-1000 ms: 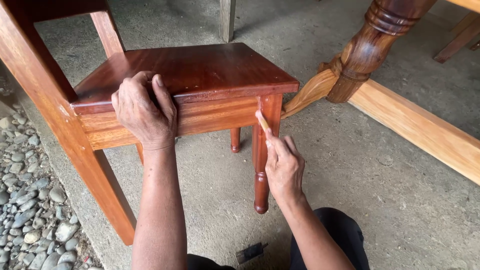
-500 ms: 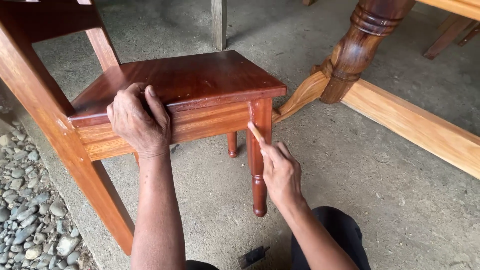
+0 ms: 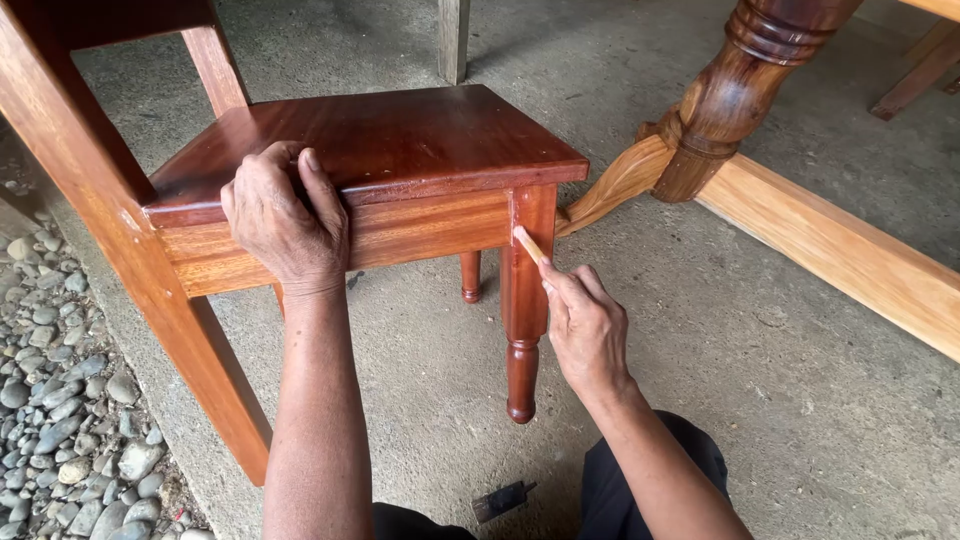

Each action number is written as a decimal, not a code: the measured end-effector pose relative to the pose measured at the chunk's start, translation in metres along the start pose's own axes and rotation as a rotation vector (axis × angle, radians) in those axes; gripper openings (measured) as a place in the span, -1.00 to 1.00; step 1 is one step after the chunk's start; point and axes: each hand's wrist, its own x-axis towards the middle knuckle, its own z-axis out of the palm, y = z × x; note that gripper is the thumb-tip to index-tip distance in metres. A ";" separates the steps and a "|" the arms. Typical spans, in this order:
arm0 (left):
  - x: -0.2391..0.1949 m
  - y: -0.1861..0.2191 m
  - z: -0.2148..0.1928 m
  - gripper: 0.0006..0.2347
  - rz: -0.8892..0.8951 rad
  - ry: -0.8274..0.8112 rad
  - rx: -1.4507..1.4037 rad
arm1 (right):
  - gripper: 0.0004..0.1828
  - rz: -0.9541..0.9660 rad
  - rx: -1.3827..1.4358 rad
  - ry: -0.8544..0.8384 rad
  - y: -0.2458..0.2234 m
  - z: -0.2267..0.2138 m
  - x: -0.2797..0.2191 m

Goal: The person sits on the ground and uses a small stick applicator to apply a clear finish to the legs and seat edges of a wooden chair, wiping the surface with a hand at one point and rotating the chair to reach different areas.

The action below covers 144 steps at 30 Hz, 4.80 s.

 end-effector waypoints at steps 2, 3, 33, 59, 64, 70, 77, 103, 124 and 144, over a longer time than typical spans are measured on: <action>-0.001 0.000 0.000 -0.93 -0.015 -0.016 0.008 | -0.69 0.063 0.002 -0.018 -0.003 0.004 0.010; 0.001 0.001 -0.001 -0.93 -0.016 -0.018 0.009 | -0.69 0.064 0.003 -0.020 -0.003 0.004 0.011; 0.001 0.001 0.002 -0.94 -0.028 0.016 -0.011 | -0.69 -0.095 0.107 0.088 0.012 0.005 0.009; 0.008 0.009 -0.004 -0.92 -0.035 0.026 -0.064 | -0.75 -0.069 -0.008 0.046 -0.009 0.007 0.001; 0.012 0.015 -0.002 -0.88 -0.054 0.094 0.005 | -0.79 -0.058 0.003 0.041 0.011 0.013 -0.008; 0.013 0.016 -0.002 -0.86 -0.079 0.117 -0.031 | -0.86 -0.071 -0.041 -0.033 0.035 0.008 -0.026; 0.011 0.017 0.000 -0.86 -0.087 0.110 -0.045 | -0.59 0.198 0.518 -0.399 0.229 0.014 -0.080; -0.022 0.029 -0.050 -0.82 -0.069 0.019 0.054 | -0.88 0.331 0.376 0.159 0.049 -0.082 -0.008; -0.036 0.045 -0.080 -0.70 -0.122 -0.046 0.068 | -0.57 -0.279 0.101 -0.205 0.066 -0.024 -0.064; -0.027 0.036 -0.061 -0.78 -0.124 -0.019 0.051 | -0.71 -0.400 -0.061 -0.202 0.073 -0.013 -0.042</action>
